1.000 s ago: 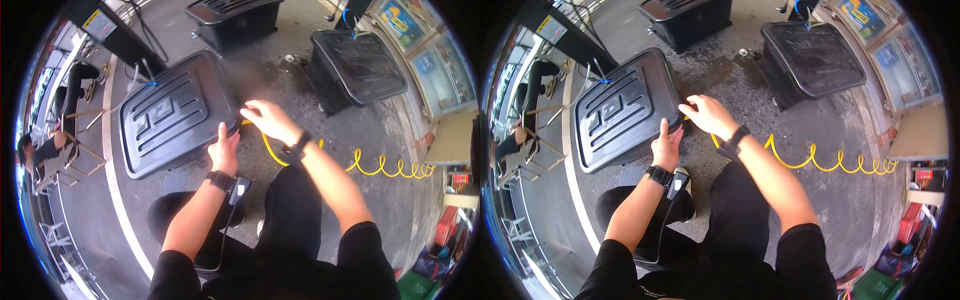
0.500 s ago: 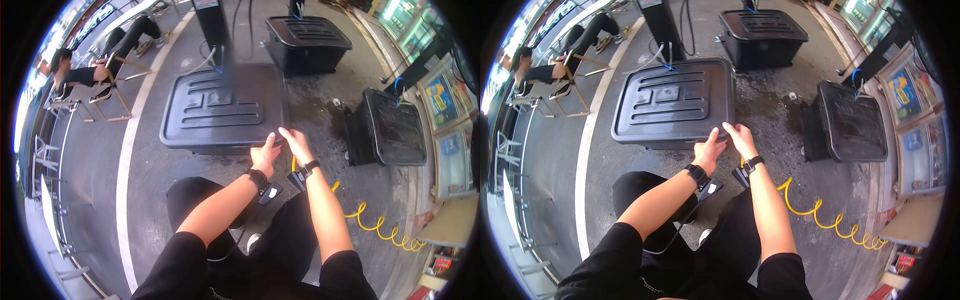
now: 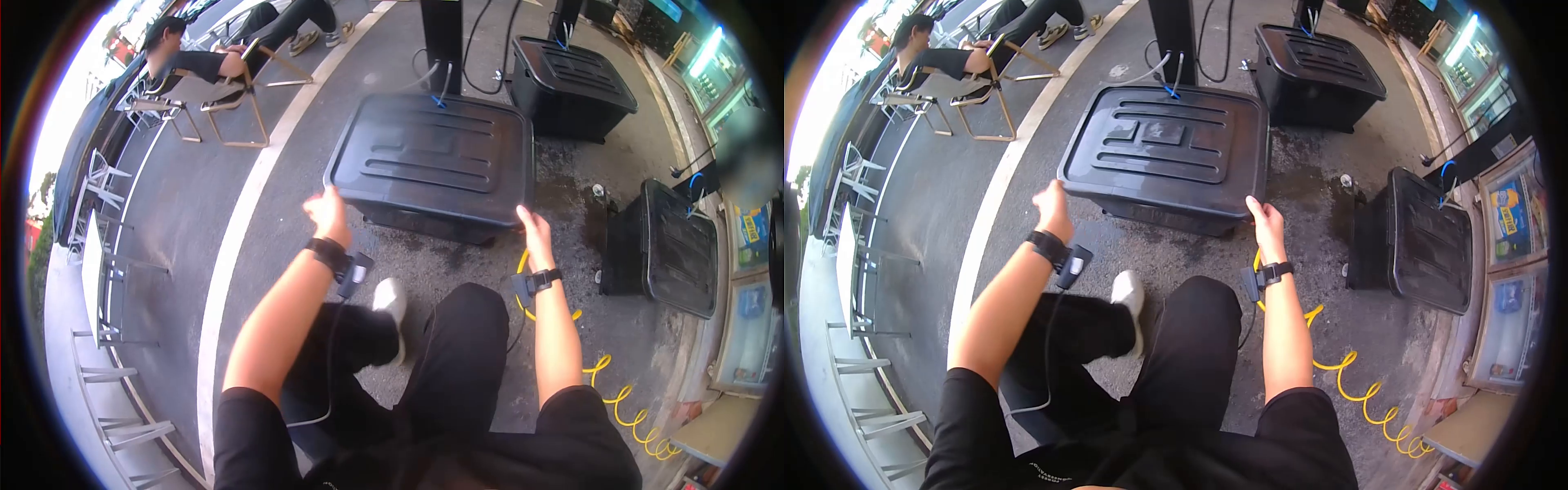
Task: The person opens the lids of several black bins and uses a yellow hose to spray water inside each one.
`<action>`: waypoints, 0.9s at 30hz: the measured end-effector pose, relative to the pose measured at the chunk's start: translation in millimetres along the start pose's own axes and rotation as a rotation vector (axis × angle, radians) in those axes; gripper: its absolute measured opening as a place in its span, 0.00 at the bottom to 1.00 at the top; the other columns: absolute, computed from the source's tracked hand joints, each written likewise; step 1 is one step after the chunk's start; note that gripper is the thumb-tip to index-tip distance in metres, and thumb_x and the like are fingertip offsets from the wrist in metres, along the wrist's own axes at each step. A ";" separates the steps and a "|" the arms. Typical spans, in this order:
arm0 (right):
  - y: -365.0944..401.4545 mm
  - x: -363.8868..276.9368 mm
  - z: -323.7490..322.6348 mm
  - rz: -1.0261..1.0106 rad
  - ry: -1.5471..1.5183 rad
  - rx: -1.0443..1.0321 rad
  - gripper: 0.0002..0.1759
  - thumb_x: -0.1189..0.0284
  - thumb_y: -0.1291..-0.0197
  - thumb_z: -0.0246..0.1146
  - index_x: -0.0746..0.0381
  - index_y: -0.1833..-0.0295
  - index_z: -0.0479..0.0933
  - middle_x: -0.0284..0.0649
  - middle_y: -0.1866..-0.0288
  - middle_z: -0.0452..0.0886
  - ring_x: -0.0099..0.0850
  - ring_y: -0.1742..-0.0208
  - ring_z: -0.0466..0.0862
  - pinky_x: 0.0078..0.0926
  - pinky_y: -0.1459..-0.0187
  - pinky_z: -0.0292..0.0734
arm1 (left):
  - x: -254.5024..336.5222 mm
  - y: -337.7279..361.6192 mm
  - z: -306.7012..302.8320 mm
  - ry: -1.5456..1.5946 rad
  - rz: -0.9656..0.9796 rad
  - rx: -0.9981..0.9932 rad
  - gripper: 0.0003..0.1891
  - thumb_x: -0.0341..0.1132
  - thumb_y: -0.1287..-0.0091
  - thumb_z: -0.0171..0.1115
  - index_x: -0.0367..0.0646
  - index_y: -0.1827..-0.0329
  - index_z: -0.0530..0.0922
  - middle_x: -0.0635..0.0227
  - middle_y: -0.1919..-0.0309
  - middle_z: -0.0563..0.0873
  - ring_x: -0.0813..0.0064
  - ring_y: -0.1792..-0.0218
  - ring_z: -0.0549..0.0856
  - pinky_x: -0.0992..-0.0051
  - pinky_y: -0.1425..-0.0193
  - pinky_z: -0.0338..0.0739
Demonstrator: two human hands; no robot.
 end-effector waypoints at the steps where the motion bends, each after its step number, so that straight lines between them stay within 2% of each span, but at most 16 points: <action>1: -0.6 -2.6 1.8 -0.004 0.005 0.002 0.21 0.51 0.37 0.68 0.60 0.65 0.81 0.29 0.68 0.82 0.19 0.66 0.76 0.21 0.61 0.69 | 14.0 -20.8 -6.6 -0.067 0.146 -0.013 0.31 0.42 0.39 0.63 0.30 0.38 0.68 0.42 0.41 0.77 0.52 0.41 0.79 0.59 0.36 0.73; 2: 2.6 -3.8 1.1 -0.002 0.019 0.006 0.22 0.50 0.36 0.67 0.60 0.65 0.81 0.29 0.67 0.82 0.19 0.65 0.77 0.21 0.60 0.69 | 13.5 -52.9 -5.7 -0.086 0.309 -0.065 0.29 0.42 0.38 0.62 0.30 0.39 0.70 0.41 0.42 0.78 0.49 0.40 0.79 0.58 0.36 0.73; 4: 3.5 -4.1 2.0 -0.006 0.040 -0.024 0.23 0.49 0.36 0.66 0.60 0.63 0.82 0.30 0.64 0.83 0.20 0.62 0.77 0.21 0.57 0.69 | 18.4 -78.3 -4.5 -0.332 0.440 -0.145 0.27 0.44 0.34 0.60 0.31 0.40 0.71 0.41 0.44 0.79 0.46 0.41 0.79 0.56 0.37 0.74; 5: 5.0 -3.9 0.6 0.010 0.027 0.006 0.23 0.49 0.36 0.66 0.61 0.61 0.82 0.31 0.62 0.82 0.21 0.60 0.77 0.21 0.56 0.69 | 21.1 -72.8 -5.9 -0.311 0.426 -0.150 0.27 0.44 0.34 0.60 0.31 0.40 0.71 0.41 0.44 0.79 0.46 0.41 0.79 0.56 0.37 0.74; 7: 7.6 -5.5 1.8 0.033 0.018 0.055 0.25 0.49 0.36 0.65 0.62 0.54 0.82 0.31 0.60 0.82 0.22 0.59 0.75 0.22 0.55 0.67 | 29.4 -59.5 -4.5 -0.651 0.635 -0.109 0.27 0.47 0.32 0.58 0.32 0.40 0.72 0.42 0.45 0.80 0.44 0.42 0.79 0.54 0.37 0.74; 8: 7.8 -3.4 1.4 0.037 0.032 0.064 0.25 0.49 0.36 0.65 0.62 0.54 0.82 0.31 0.60 0.82 0.22 0.59 0.75 0.22 0.55 0.67 | 22.8 -65.2 -0.6 -0.648 0.626 -0.123 0.27 0.47 0.32 0.58 0.32 0.40 0.72 0.42 0.45 0.80 0.44 0.42 0.79 0.54 0.37 0.74; 10: 7.8 -0.1 -3.9 0.051 0.098 0.089 0.24 0.50 0.36 0.66 0.59 0.49 0.84 0.28 0.56 0.82 0.20 0.58 0.75 0.22 0.56 0.66 | 26.3 -62.1 15.8 -0.715 0.897 -0.141 0.27 0.48 0.30 0.57 0.33 0.38 0.71 0.44 0.44 0.80 0.46 0.42 0.79 0.54 0.37 0.74; 14: 10.1 -3.9 -1.0 0.073 0.094 0.084 0.23 0.49 0.35 0.65 0.59 0.50 0.84 0.26 0.59 0.81 0.20 0.60 0.73 0.22 0.58 0.64 | 37.0 -64.5 52.9 -0.717 0.922 -0.248 0.27 0.47 0.30 0.58 0.34 0.37 0.71 0.45 0.44 0.80 0.48 0.40 0.79 0.55 0.36 0.72; 15: 10.1 -4.3 -1.2 0.094 0.156 0.081 0.28 0.47 0.34 0.62 0.62 0.45 0.82 0.31 0.53 0.83 0.22 0.56 0.75 0.24 0.52 0.66 | 42.0 -64.6 60.7 -0.699 0.950 -0.285 0.27 0.46 0.30 0.58 0.34 0.37 0.70 0.44 0.42 0.79 0.47 0.38 0.77 0.54 0.34 0.71; 16: 11.6 -7.6 -0.5 0.092 0.157 0.110 0.28 0.47 0.34 0.62 0.62 0.45 0.82 0.31 0.53 0.83 0.22 0.56 0.75 0.24 0.52 0.66 | 43.6 -67.0 67.8 -0.688 0.963 -0.309 0.27 0.46 0.30 0.58 0.34 0.37 0.70 0.44 0.42 0.79 0.47 0.38 0.77 0.54 0.34 0.71; 18: 17.1 -10.9 5.7 0.087 0.100 0.155 0.29 0.48 0.33 0.62 0.63 0.42 0.80 0.33 0.49 0.84 0.23 0.52 0.77 0.24 0.48 0.67 | 44.1 -69.1 81.9 -0.738 1.137 -0.279 0.27 0.46 0.30 0.58 0.34 0.36 0.70 0.44 0.39 0.76 0.46 0.35 0.74 0.52 0.32 0.68; 20: 22.5 -13.0 6.7 0.068 0.118 0.195 0.33 0.47 0.33 0.62 0.65 0.39 0.78 0.35 0.44 0.83 0.25 0.43 0.77 0.26 0.38 0.65 | 33.8 -69.9 88.8 -0.767 1.214 -0.271 0.30 0.46 0.29 0.57 0.34 0.31 0.67 0.41 0.33 0.71 0.44 0.28 0.68 0.50 0.27 0.62; 23: 26.2 -14.3 5.7 0.103 0.099 0.213 0.36 0.45 0.34 0.62 0.66 0.36 0.77 0.39 0.37 0.80 0.30 0.32 0.72 0.30 0.27 0.53 | 28.0 -71.3 88.5 -0.737 1.188 -0.261 0.30 0.45 0.29 0.57 0.36 0.29 0.66 0.40 0.29 0.67 0.46 0.27 0.66 0.52 0.26 0.62; 26: 25.2 -14.8 4.7 0.174 0.123 0.170 0.38 0.44 0.34 0.61 0.65 0.33 0.75 0.40 0.33 0.77 0.31 0.28 0.69 0.31 0.25 0.52 | 28.7 -71.9 85.2 -0.634 1.203 -0.304 0.30 0.44 0.29 0.56 0.35 0.29 0.65 0.40 0.28 0.66 0.46 0.25 0.64 0.50 0.25 0.60; 27: 25.6 -14.3 3.4 0.186 0.165 0.177 0.40 0.43 0.33 0.60 0.65 0.30 0.72 0.41 0.29 0.74 0.32 0.25 0.66 0.32 0.24 0.50 | 30.1 -70.2 83.0 -0.637 1.244 -0.265 0.29 0.44 0.29 0.57 0.36 0.29 0.66 0.42 0.29 0.67 0.46 0.27 0.66 0.52 0.26 0.62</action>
Point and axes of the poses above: each hand's wrist, its own y-axis away from the middle knuckle, its own z-axis out of the palm, x = y × z, the point moved 6 cm from there along -y, towards the middle knuckle
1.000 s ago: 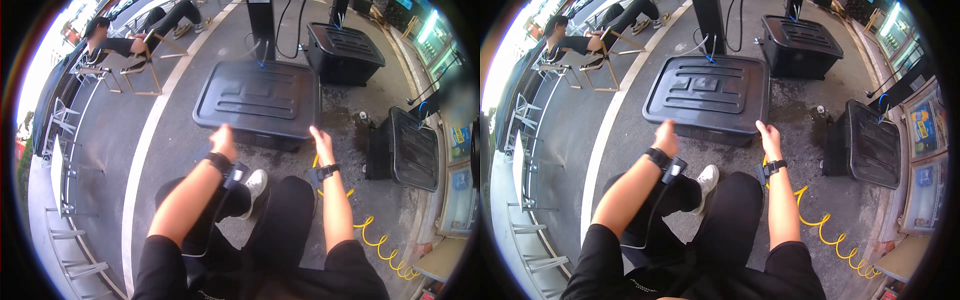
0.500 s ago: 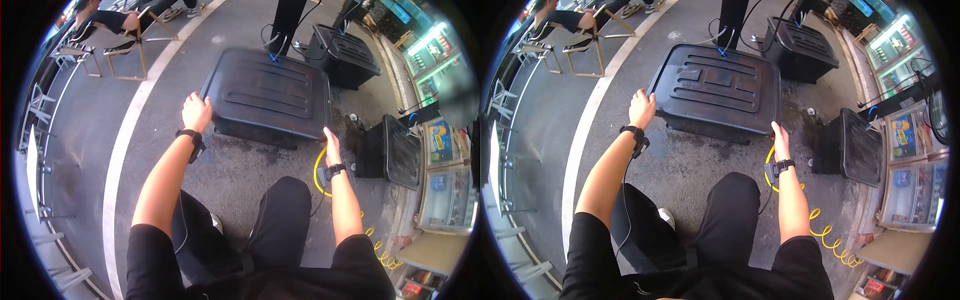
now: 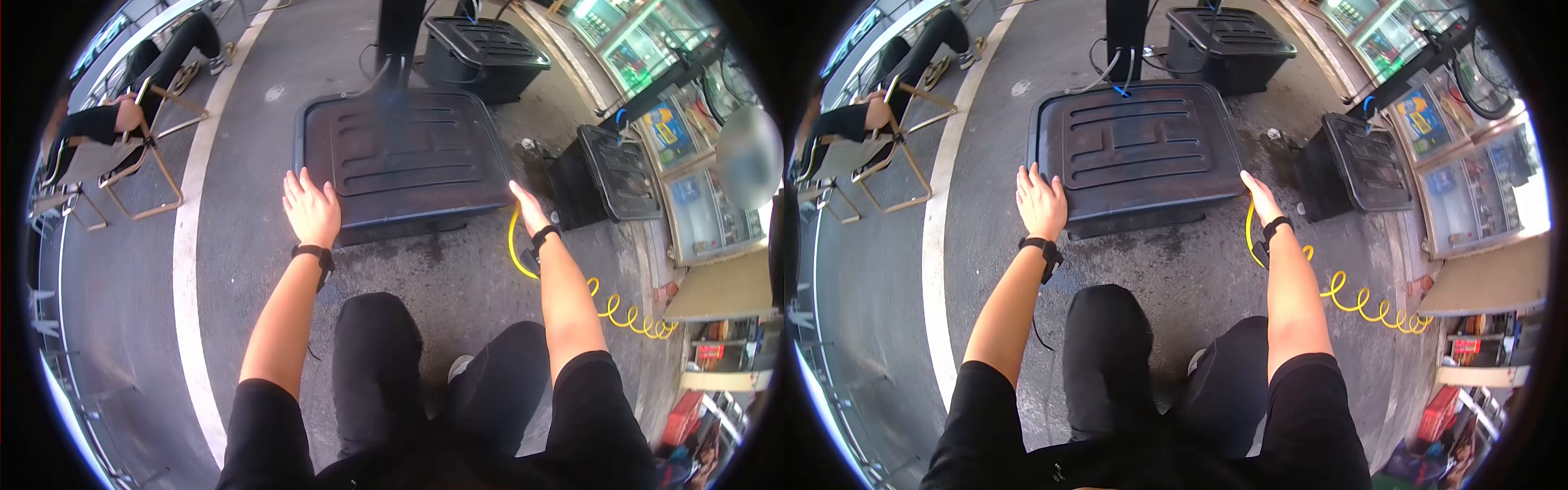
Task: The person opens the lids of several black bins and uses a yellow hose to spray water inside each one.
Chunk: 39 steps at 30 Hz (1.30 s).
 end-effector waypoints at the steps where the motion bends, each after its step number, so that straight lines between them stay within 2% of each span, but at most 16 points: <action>1: 5.3 -0.2 -1.5 0.006 -0.002 0.026 0.40 0.43 0.33 0.60 0.65 0.30 0.72 0.41 0.29 0.74 0.32 0.25 0.66 0.32 0.24 0.50 | 0.5 0.4 -1.7 0.008 0.013 0.014 0.28 0.43 0.29 0.57 0.36 0.30 0.67 0.42 0.30 0.68 0.47 0.27 0.67 0.52 0.26 0.62; 4: 11.8 -5.8 2.6 0.001 0.080 0.041 0.42 0.42 0.32 0.57 0.65 0.27 0.68 0.42 0.25 0.70 0.32 0.23 0.63 0.31 0.23 0.48 | 2.8 1.0 -5.7 0.019 0.012 -0.007 0.26 0.42 0.29 0.56 0.38 0.32 0.69 0.45 0.30 0.70 0.48 0.27 0.67 0.48 0.27 0.63; 5: 15.3 -9.6 4.1 -0.029 0.079 0.014 0.41 0.43 0.30 0.56 0.67 0.28 0.68 0.42 0.26 0.71 0.31 0.24 0.64 0.29 0.23 0.50 | 3.5 1.5 -5.8 0.022 0.012 -0.015 0.26 0.42 0.29 0.56 0.38 0.32 0.69 0.46 0.30 0.70 0.49 0.27 0.67 0.47 0.27 0.63; 7: 18.5 -17.0 6.0 -0.008 0.121 -0.033 0.40 0.44 0.29 0.55 0.68 0.28 0.69 0.42 0.27 0.72 0.31 0.25 0.66 0.28 0.24 0.52 | 3.6 1.5 -6.4 0.034 0.022 -0.009 0.26 0.42 0.28 0.56 0.38 0.32 0.69 0.46 0.29 0.69 0.49 0.26 0.66 0.47 0.27 0.62; 9: 7.3 -10.3 3.6 -0.010 0.128 -0.019 0.39 0.45 0.28 0.55 0.68 0.29 0.69 0.43 0.28 0.73 0.30 0.25 0.66 0.28 0.24 0.52 | 3.5 0.6 -4.5 0.029 0.013 -0.027 0.26 0.42 0.28 0.55 0.38 0.31 0.68 0.47 0.28 0.67 0.50 0.25 0.65 0.47 0.26 0.62; 11: 11.8 -19.1 10.0 -0.011 0.141 -0.001 0.40 0.45 0.28 0.53 0.68 0.28 0.69 0.43 0.28 0.72 0.31 0.25 0.66 0.28 0.24 0.52 | 3.7 -0.4 -5.3 0.056 -0.023 -0.063 0.26 0.41 0.29 0.56 0.39 0.31 0.69 0.47 0.27 0.66 0.50 0.24 0.63 0.49 0.23 0.57; 14: 9.6 -21.7 13.0 -0.008 0.106 0.041 0.40 0.44 0.27 0.51 0.69 0.27 0.67 0.44 0.27 0.71 0.31 0.24 0.65 0.28 0.24 0.52 | 3.5 -0.6 -5.7 0.032 -0.028 -0.060 0.25 0.41 0.29 0.57 0.39 0.31 0.69 0.47 0.27 0.66 0.51 0.24 0.63 0.49 0.23 0.58; 18: 20.9 -45.3 12.6 0.023 0.398 -0.116 0.43 0.43 0.26 0.46 0.72 0.27 0.65 0.46 0.26 0.70 0.34 0.24 0.65 0.29 0.24 0.53 | 0.9 -1.1 -1.9 0.034 -0.022 -0.042 0.25 0.41 0.29 0.56 0.40 0.31 0.68 0.48 0.27 0.66 0.51 0.25 0.64 0.48 0.25 0.61; 21: 21.3 -52.3 12.2 0.015 0.494 -0.144 0.40 0.44 0.25 0.45 0.71 0.31 0.70 0.45 0.33 0.77 0.32 0.33 0.74 0.30 0.29 0.62 | 1.0 -0.2 -3.3 0.044 -0.027 -0.038 0.25 0.40 0.29 0.56 0.40 0.31 0.68 0.48 0.27 0.66 0.51 0.25 0.64 0.48 0.25 0.61; 22: 20.8 -51.1 11.1 0.016 0.494 -0.137 0.40 0.44 0.25 0.45 0.71 0.31 0.70 0.45 0.33 0.77 0.32 0.33 0.74 0.30 0.29 0.62 | 1.7 -0.6 -4.1 0.043 -0.031 -0.045 0.25 0.40 0.29 0.56 0.40 0.31 0.68 0.47 0.27 0.67 0.51 0.25 0.65 0.49 0.26 0.61; 25: 12.7 -43.7 13.5 -0.052 0.456 -0.152 0.38 0.44 0.24 0.44 0.70 0.36 0.75 0.42 0.43 0.84 0.31 0.45 0.80 0.31 0.37 0.71 | 4.9 -1.4 -8.3 0.046 -0.055 -0.064 0.24 0.39 0.29 0.56 0.40 0.32 0.70 0.48 0.27 0.67 0.53 0.25 0.64 0.51 0.24 0.60; 28: 2.1 -29.0 9.7 -0.092 0.397 -0.168 0.38 0.44 0.24 0.43 0.70 0.37 0.76 0.42 0.43 0.83 0.31 0.46 0.80 0.31 0.39 0.72 | 3.2 -1.5 -6.5 0.055 -0.055 -0.052 0.24 0.38 0.29 0.56 0.40 0.32 0.70 0.49 0.27 0.67 0.53 0.25 0.65 0.52 0.23 0.60; 33: -6.4 -16.8 3.5 -0.096 0.379 -0.184 0.38 0.42 0.25 0.44 0.68 0.40 0.77 0.38 0.51 0.84 0.28 0.57 0.78 0.29 0.49 0.74 | 2.2 -0.7 -6.4 0.118 -0.022 -0.017 0.22 0.36 0.31 0.58 0.38 0.35 0.71 0.45 0.29 0.69 0.50 0.27 0.68 0.54 0.25 0.61; 39: -20.6 -3.1 -1.7 -0.093 0.342 -0.236 0.39 0.41 0.26 0.44 0.68 0.41 0.78 0.40 0.51 0.84 0.29 0.57 0.79 0.28 0.51 0.75 | 0.3 -0.4 -5.5 0.154 -0.020 -0.026 0.23 0.36 0.32 0.58 0.37 0.35 0.71 0.42 0.30 0.69 0.47 0.29 0.70 0.55 0.27 0.65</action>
Point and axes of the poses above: each hand's wrist, its own y-axis away from the middle knuckle, its own z-axis out of the palm, x = y × z, the point moved 6 cm from there along -y, towards the middle knuckle
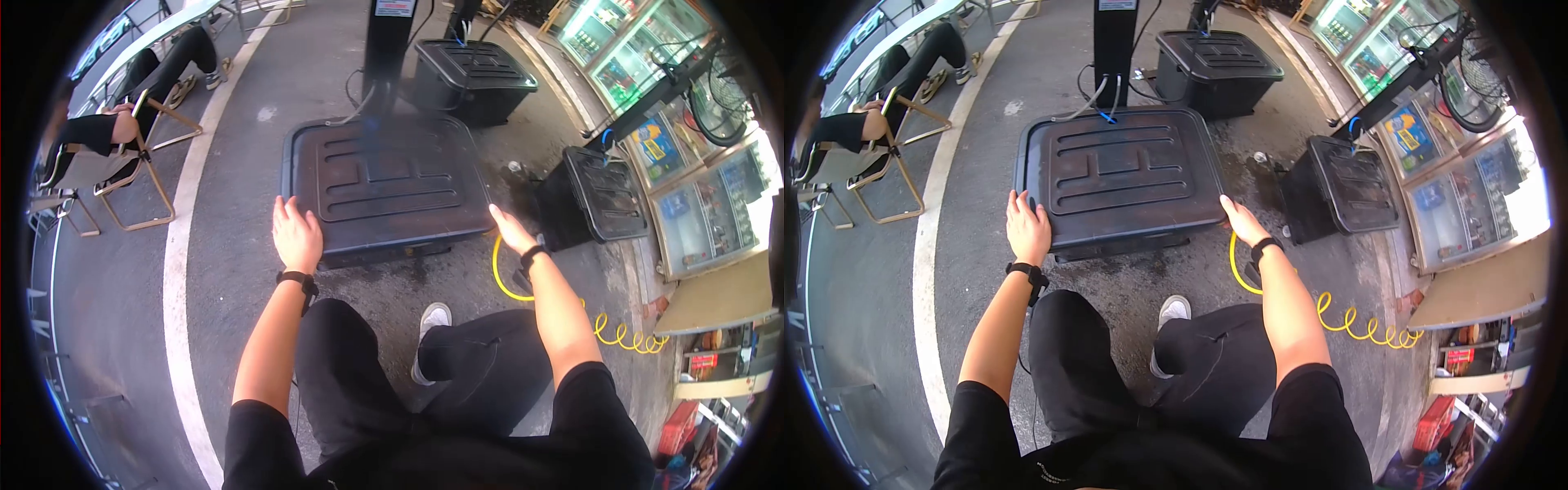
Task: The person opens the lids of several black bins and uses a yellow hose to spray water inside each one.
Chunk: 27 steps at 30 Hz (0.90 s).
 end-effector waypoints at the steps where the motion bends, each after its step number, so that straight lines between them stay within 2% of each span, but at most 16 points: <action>1: 1.8 0.3 0.3 -0.010 -0.002 0.041 0.39 0.41 0.26 0.44 0.68 0.40 0.77 0.40 0.51 0.84 0.28 0.57 0.79 0.28 0.51 0.74 | 1.0 0.0 -0.9 -0.020 0.008 0.013 0.23 0.36 0.31 0.57 0.36 0.35 0.71 0.41 0.31 0.69 0.46 0.31 0.71 0.57 0.29 0.68; 8: 13.0 -16.1 0.8 0.024 0.038 0.070 0.40 0.40 0.27 0.46 0.70 0.39 0.77 0.39 0.51 0.83 0.28 0.58 0.76 0.28 0.52 0.72 | -0.9 1.5 -3.7 0.062 -0.016 0.025 0.22 0.35 0.31 0.58 0.37 0.36 0.71 0.44 0.31 0.71 0.47 0.32 0.72 0.57 0.30 0.69; 14: 6.2 -3.1 -1.8 0.018 0.023 0.108 0.43 0.38 0.29 0.46 0.71 0.38 0.75 0.43 0.50 0.82 0.29 0.57 0.76 0.29 0.51 0.72 | -3.2 1.4 -2.9 0.044 -0.035 0.025 0.21 0.34 0.32 0.58 0.38 0.38 0.73 0.46 0.31 0.71 0.49 0.32 0.73 0.58 0.31 0.71; 16: 7.6 0.0 -4.8 0.074 0.123 0.146 0.43 0.39 0.28 0.45 0.72 0.36 0.74 0.49 0.44 0.82 0.37 0.48 0.80 0.33 0.44 0.72 | -0.4 3.6 -1.6 0.055 -0.045 0.018 0.20 0.34 0.33 0.58 0.38 0.38 0.73 0.46 0.31 0.71 0.49 0.32 0.73 0.57 0.31 0.71; 18: 4.0 2.0 -4.4 0.006 0.141 0.179 0.43 0.40 0.27 0.43 0.72 0.34 0.72 0.56 0.37 0.79 0.45 0.35 0.77 0.36 0.35 0.68 | -1.1 1.6 -5.8 0.053 -0.054 0.014 0.20 0.33 0.34 0.59 0.38 0.40 0.74 0.44 0.32 0.72 0.48 0.32 0.72 0.57 0.31 0.71; 19: 2.8 1.9 -3.1 0.018 0.120 0.158 0.42 0.41 0.26 0.42 0.71 0.33 0.72 0.58 0.33 0.76 0.47 0.27 0.70 0.37 0.29 0.62 | -2.8 1.3 -5.2 0.060 -0.040 0.028 0.20 0.33 0.35 0.58 0.38 0.40 0.74 0.44 0.32 0.71 0.48 0.31 0.72 0.57 0.31 0.70; 27: 3.7 -3.0 -4.1 -0.049 0.143 0.204 0.42 0.41 0.27 0.45 0.72 0.35 0.74 0.56 0.35 0.78 0.46 0.29 0.73 0.36 0.30 0.64 | -5.6 2.5 0.9 0.033 -0.054 0.009 0.20 0.33 0.35 0.59 0.39 0.40 0.74 0.49 0.30 0.70 0.50 0.31 0.72 0.58 0.32 0.71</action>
Point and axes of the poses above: each hand's wrist, its own y-axis away from the middle knuckle, its own z-axis out of the palm, x = y × z, the point moved 6 cm from there along -y, towards the middle knuckle
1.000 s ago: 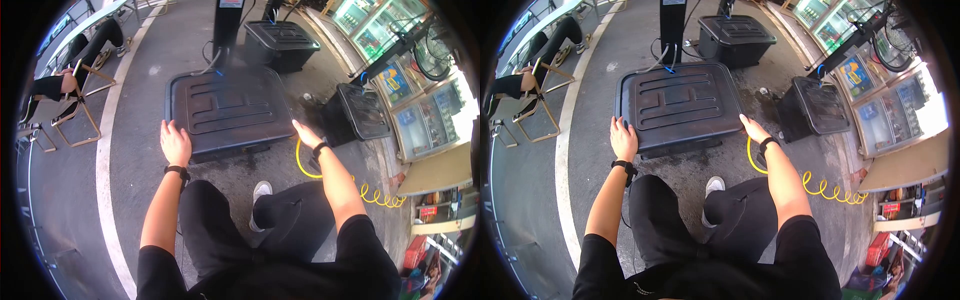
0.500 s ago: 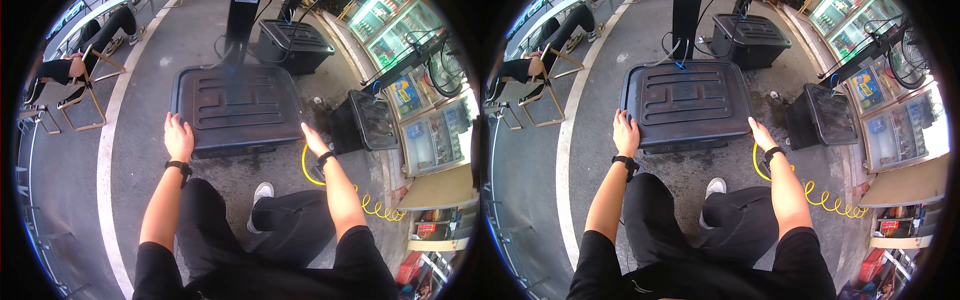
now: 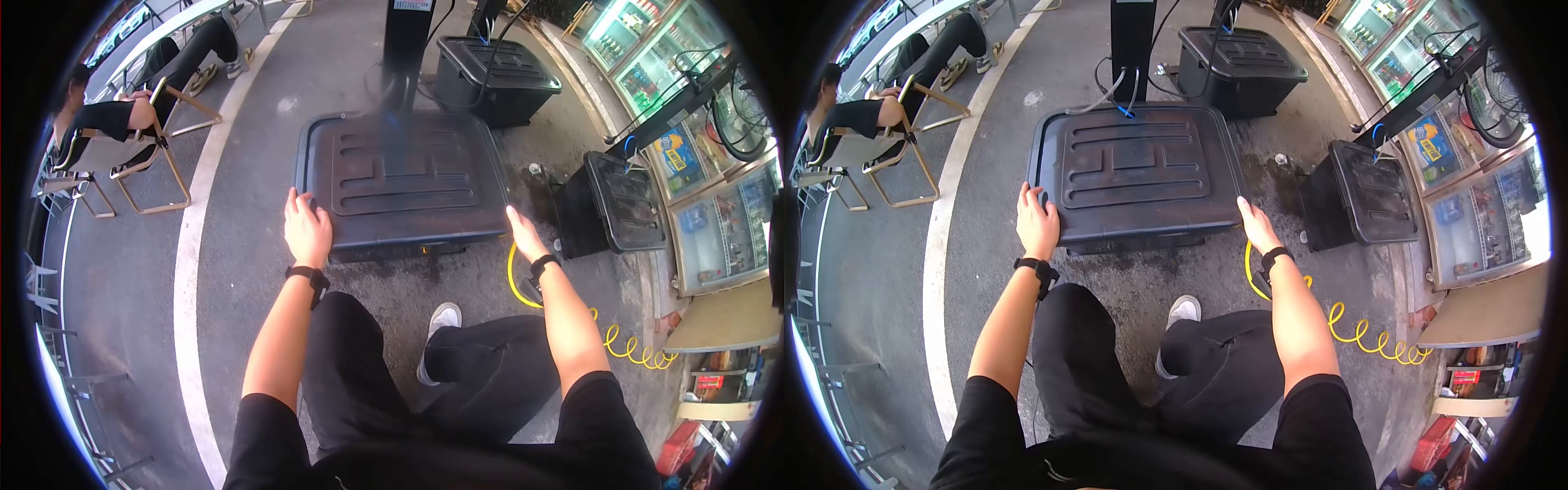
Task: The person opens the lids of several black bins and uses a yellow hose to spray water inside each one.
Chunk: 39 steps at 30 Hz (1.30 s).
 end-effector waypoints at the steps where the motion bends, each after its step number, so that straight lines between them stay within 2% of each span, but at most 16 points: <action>1: 0.2 -2.5 -0.7 -0.025 0.003 0.001 0.42 0.41 0.27 0.45 0.72 0.36 0.74 0.56 0.36 0.78 0.45 0.30 0.74 0.35 0.31 0.64 | -1.5 0.7 2.0 -0.024 0.015 0.019 0.20 0.33 0.35 0.59 0.40 0.40 0.73 0.51 0.30 0.70 0.50 0.32 0.73 0.57 0.33 0.73; 3: -1.8 5.0 1.0 -0.035 -0.065 0.011 0.42 0.41 0.27 0.46 0.72 0.37 0.75 0.55 0.37 0.79 0.43 0.31 0.76 0.34 0.32 0.65 | 2.2 2.4 -2.5 -0.050 0.074 0.106 0.19 0.33 0.36 0.59 0.41 0.42 0.73 0.49 0.33 0.72 0.49 0.33 0.73 0.56 0.34 0.73; 5: -7.6 11.7 1.6 0.052 -0.051 -0.060 0.42 0.41 0.27 0.47 0.73 0.37 0.75 0.55 0.37 0.80 0.42 0.32 0.76 0.33 0.32 0.65 | 1.3 1.9 -4.0 -0.051 0.003 0.127 0.20 0.34 0.37 0.59 0.41 0.42 0.72 0.50 0.34 0.73 0.49 0.34 0.74 0.55 0.36 0.74; 7: -8.5 13.6 2.7 -0.016 -0.098 -0.051 0.42 0.41 0.27 0.47 0.73 0.37 0.74 0.54 0.37 0.80 0.42 0.32 0.76 0.33 0.31 0.65 | 2.3 2.4 -5.0 -0.045 -0.025 0.059 0.20 0.34 0.37 0.59 0.39 0.42 0.72 0.48 0.34 0.73 0.48 0.34 0.74 0.56 0.36 0.75; 9: -6.9 14.2 2.7 0.016 -0.089 -0.065 0.42 0.41 0.27 0.47 0.74 0.37 0.74 0.54 0.37 0.80 0.41 0.32 0.76 0.32 0.31 0.65 | 3.1 0.7 -2.4 -0.036 -0.051 0.002 0.20 0.34 0.36 0.59 0.37 0.42 0.72 0.46 0.34 0.73 0.47 0.34 0.74 0.56 0.36 0.76; 13: -0.6 1.5 1.6 0.011 -0.076 -0.027 0.43 0.41 0.28 0.47 0.75 0.37 0.75 0.55 0.37 0.80 0.40 0.32 0.76 0.32 0.32 0.64 | -0.9 0.7 -1.3 -0.030 -0.043 0.023 0.20 0.34 0.37 0.57 0.38 0.42 0.72 0.48 0.35 0.74 0.48 0.35 0.75 0.57 0.37 0.76; 15: -3.4 8.2 0.7 0.115 -0.053 -0.061 0.44 0.40 0.28 0.47 0.75 0.38 0.75 0.54 0.37 0.80 0.40 0.33 0.76 0.32 0.32 0.65 | -3.8 0.1 0.0 -0.031 -0.031 0.054 0.20 0.36 0.36 0.58 0.41 0.42 0.72 0.53 0.36 0.75 0.51 0.37 0.77 0.56 0.38 0.76; 17: -3.2 6.6 0.4 0.109 -0.047 -0.058 0.44 0.40 0.28 0.47 0.74 0.38 0.75 0.54 0.38 0.80 0.40 0.33 0.76 0.32 0.32 0.65 | -3.4 0.2 -0.4 -0.034 -0.026 0.055 0.20 0.36 0.36 0.58 0.41 0.42 0.72 0.53 0.36 0.75 0.51 0.37 0.77 0.57 0.38 0.76; 25: 1.3 -0.4 0.2 0.073 -0.043 -0.025 0.43 0.40 0.28 0.46 0.73 0.37 0.75 0.54 0.36 0.79 0.41 0.31 0.75 0.32 0.31 0.64 | -3.1 0.1 -1.4 -0.019 -0.065 0.017 0.19 0.36 0.36 0.57 0.43 0.43 0.73 0.55 0.33 0.73 0.53 0.35 0.75 0.56 0.36 0.74; 29: -1.6 3.5 1.4 0.125 -0.038 -0.048 0.42 0.40 0.28 0.46 0.71 0.35 0.74 0.54 0.35 0.78 0.41 0.30 0.74 0.33 0.30 0.64 | -1.9 0.5 -2.2 -0.029 -0.063 0.013 0.17 0.36 0.37 0.57 0.42 0.45 0.75 0.54 0.34 0.74 0.52 0.35 0.76 0.56 0.36 0.74; 39: -6.7 13.9 2.1 0.105 -0.027 -0.054 0.45 0.38 0.29 0.46 0.71 0.33 0.72 0.57 0.32 0.75 0.46 0.27 0.71 0.35 0.29 0.63 | -5.7 -0.5 1.7 -0.026 -0.071 -0.023 0.16 0.35 0.37 0.57 0.43 0.47 0.76 0.54 0.32 0.72 0.51 0.34 0.74 0.55 0.36 0.75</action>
Point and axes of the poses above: each hand's wrist, its own y-axis away from the middle knuckle, its own z-axis out of the palm, x = y × z, the point moved 6 cm from there along -y, towards the middle knuckle
